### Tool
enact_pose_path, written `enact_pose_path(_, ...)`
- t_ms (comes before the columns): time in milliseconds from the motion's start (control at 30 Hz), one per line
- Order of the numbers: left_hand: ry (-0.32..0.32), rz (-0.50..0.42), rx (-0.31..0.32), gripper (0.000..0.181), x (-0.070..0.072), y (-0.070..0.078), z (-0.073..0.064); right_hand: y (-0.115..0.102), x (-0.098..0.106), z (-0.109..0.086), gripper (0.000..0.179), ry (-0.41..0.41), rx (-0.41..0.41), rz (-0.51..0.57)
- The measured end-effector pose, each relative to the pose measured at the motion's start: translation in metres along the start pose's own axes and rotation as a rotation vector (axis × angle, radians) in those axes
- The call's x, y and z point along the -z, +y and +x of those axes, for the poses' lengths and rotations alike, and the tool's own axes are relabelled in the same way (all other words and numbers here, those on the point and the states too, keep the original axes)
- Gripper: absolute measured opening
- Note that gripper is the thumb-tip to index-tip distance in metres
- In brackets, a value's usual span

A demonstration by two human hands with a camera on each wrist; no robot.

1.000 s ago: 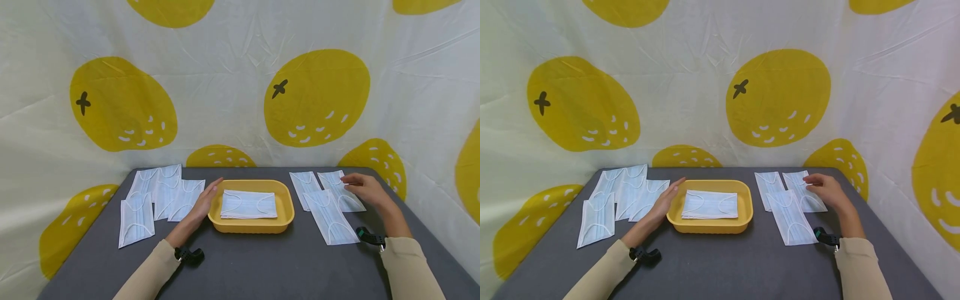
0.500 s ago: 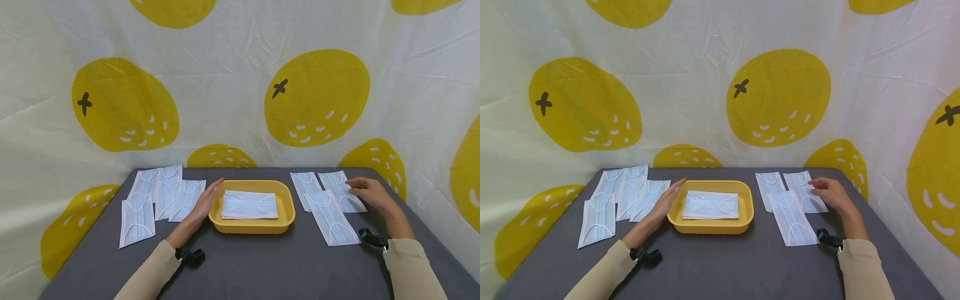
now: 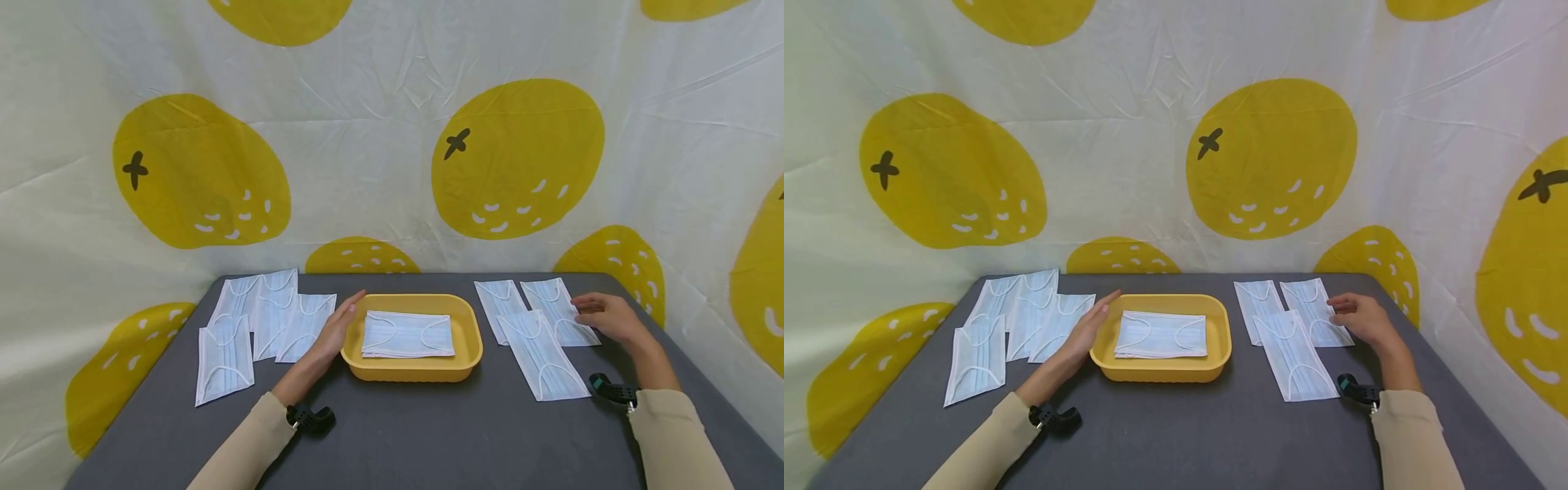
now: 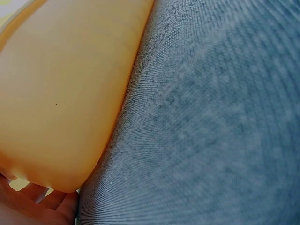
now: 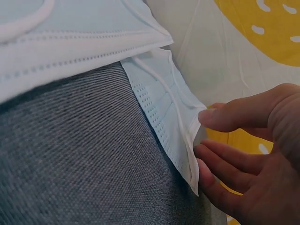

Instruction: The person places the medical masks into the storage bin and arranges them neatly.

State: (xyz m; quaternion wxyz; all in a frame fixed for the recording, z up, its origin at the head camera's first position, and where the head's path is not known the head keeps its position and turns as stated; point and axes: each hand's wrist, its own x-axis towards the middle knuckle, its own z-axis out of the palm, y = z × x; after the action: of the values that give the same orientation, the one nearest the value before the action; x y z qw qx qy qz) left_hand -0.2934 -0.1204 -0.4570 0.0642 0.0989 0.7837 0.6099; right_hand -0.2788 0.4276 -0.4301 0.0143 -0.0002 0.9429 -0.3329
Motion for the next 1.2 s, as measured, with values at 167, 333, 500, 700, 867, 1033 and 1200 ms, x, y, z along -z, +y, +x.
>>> enact_pose_path(167,-0.011,-0.004,-0.031,0.049,-0.0005,0.0003,0.0009,0.0038,-0.0038,0.0011,0.048,0.024,-0.043,-0.032)
enact_pose_path(333,-0.017,-0.018,-0.039,0.049,-0.0003,0.0004,0.0023,0.0054,-0.0059,0.0012,0.046,0.060,-0.056,-0.041)
enact_pose_path(500,-0.012,-0.008,-0.031,0.049,-0.0002,-0.0007,0.0023,0.0061,-0.0063,0.0010,0.045,0.079,-0.044,-0.041)
enact_pose_path(700,-0.009,0.004,-0.019,0.049,-0.0008,-0.0008,0.0011,0.0076,-0.0053,0.0006,0.045,0.053,-0.005,-0.007)
enact_pose_path(867,-0.009,-0.001,-0.027,0.049,-0.0003,-0.0013,0.0008,0.0065,-0.0044,0.0009,0.049,0.005,0.012,0.038)
enact_pose_path(1033,-0.014,-0.010,-0.037,0.049,0.0004,-0.0003,-0.0003,0.0046,-0.0050,0.0036,0.055,-0.034,-0.025,0.077)
enact_pose_path(1200,-0.017,-0.017,-0.032,0.049,0.0004,-0.0003,-0.0008,0.0014,-0.0062,0.0054,0.058,-0.046,-0.050,0.104)
